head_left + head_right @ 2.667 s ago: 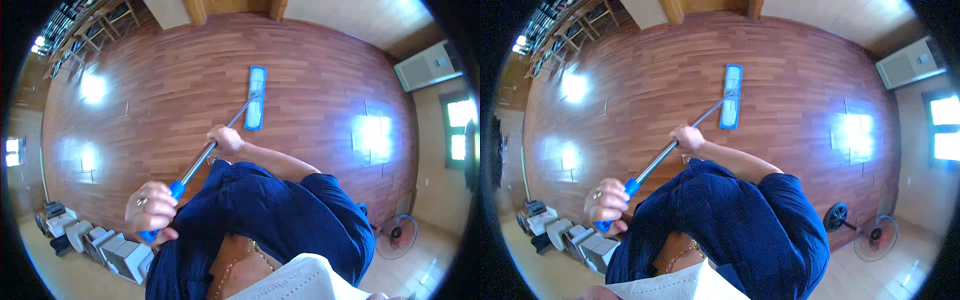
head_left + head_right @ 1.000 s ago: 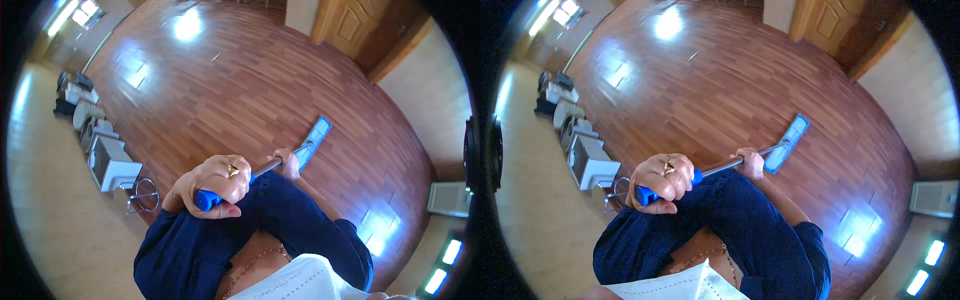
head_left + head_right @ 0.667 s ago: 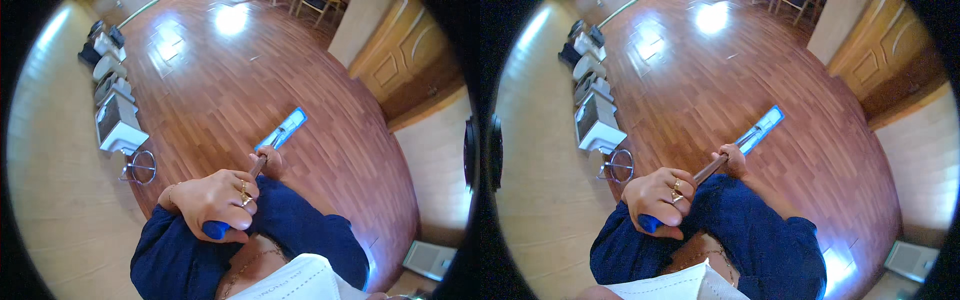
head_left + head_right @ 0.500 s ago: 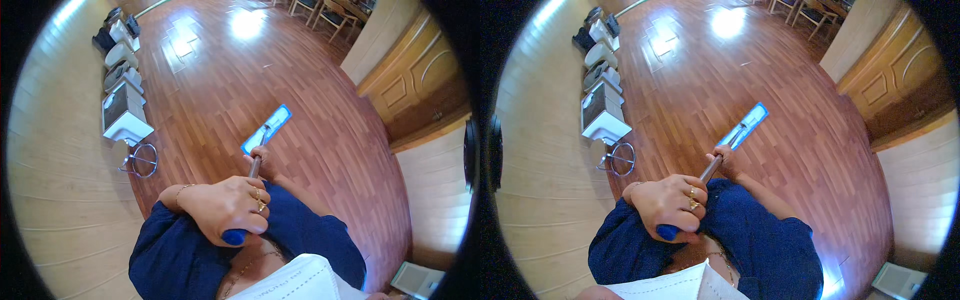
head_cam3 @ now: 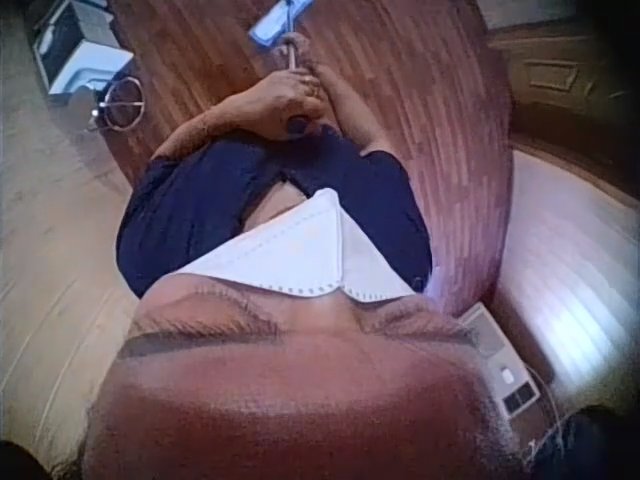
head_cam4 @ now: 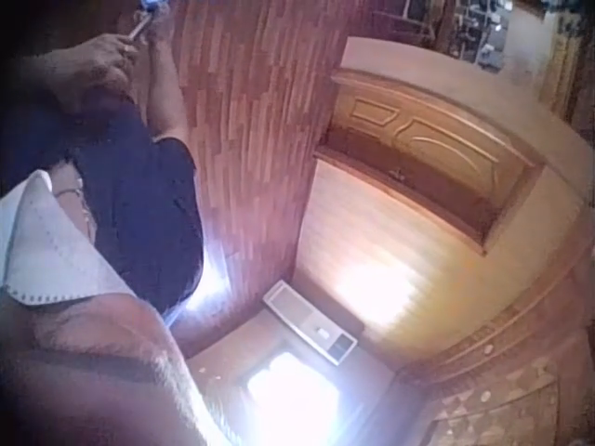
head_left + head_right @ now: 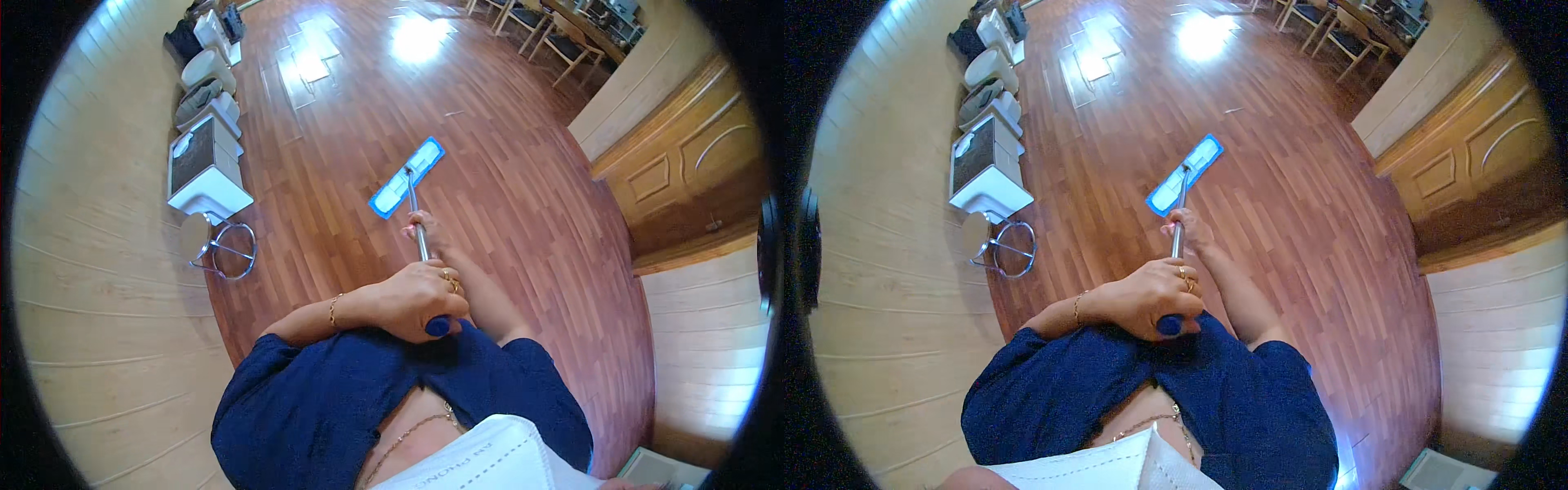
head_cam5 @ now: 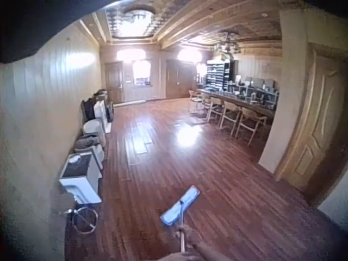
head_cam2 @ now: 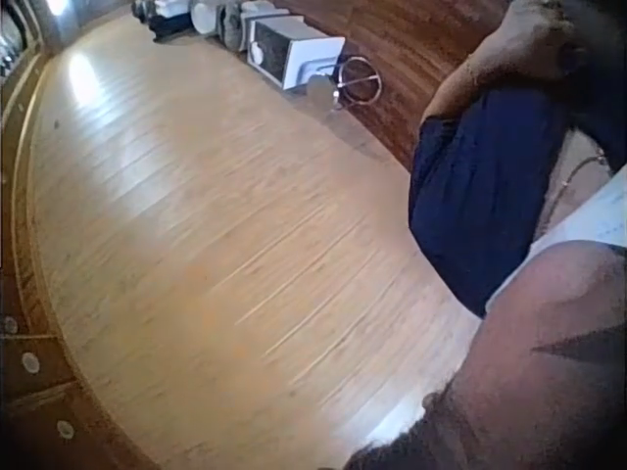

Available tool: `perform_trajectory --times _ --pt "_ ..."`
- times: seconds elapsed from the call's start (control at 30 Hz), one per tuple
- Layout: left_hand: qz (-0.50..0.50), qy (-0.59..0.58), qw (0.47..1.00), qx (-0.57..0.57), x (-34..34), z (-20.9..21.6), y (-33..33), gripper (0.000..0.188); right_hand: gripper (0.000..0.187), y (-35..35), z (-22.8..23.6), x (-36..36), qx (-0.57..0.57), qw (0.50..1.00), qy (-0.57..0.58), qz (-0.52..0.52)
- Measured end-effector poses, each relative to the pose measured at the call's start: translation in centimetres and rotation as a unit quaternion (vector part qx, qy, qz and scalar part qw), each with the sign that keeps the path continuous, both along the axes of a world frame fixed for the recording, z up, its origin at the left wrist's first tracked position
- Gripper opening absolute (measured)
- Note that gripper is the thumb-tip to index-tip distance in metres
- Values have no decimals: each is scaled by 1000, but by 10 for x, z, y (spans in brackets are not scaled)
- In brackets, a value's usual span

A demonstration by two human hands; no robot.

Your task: Mopping the wooden floor of a large room using a flat mop.

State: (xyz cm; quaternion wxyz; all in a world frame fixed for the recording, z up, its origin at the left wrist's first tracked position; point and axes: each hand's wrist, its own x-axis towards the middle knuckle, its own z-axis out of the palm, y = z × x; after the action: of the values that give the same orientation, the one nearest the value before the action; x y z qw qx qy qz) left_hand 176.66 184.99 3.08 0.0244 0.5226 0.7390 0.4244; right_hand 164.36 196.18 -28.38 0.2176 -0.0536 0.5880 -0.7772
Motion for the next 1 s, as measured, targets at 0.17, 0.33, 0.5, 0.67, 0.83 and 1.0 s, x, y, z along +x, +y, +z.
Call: perform_trajectory --times 0.17,0.33,0.5,0.67,0.83,1.0 --pt "86 9 996 5 -4 -39 -27 16 14 -30 25 -17 -65 972 -226 4" --pt "175 34 984 8 9 -60 -43 17 11 -39 -2 -27 -37 985 -160 47" --pt "261 33 963 57 3 -47 -85 14 25 -65 15 -30 399 782 476 56" --pt "334 18 929 161 22 -25 -118 12 26 -93 15 -6 405 754 515 50" --pt "297 -30 922 245 44 -30 -126 23 9 -71 33 45 516 745 414 81" --pt "165 -31 955 243 75 -39 -119 18 9 -34 62 122 543 776 311 77"
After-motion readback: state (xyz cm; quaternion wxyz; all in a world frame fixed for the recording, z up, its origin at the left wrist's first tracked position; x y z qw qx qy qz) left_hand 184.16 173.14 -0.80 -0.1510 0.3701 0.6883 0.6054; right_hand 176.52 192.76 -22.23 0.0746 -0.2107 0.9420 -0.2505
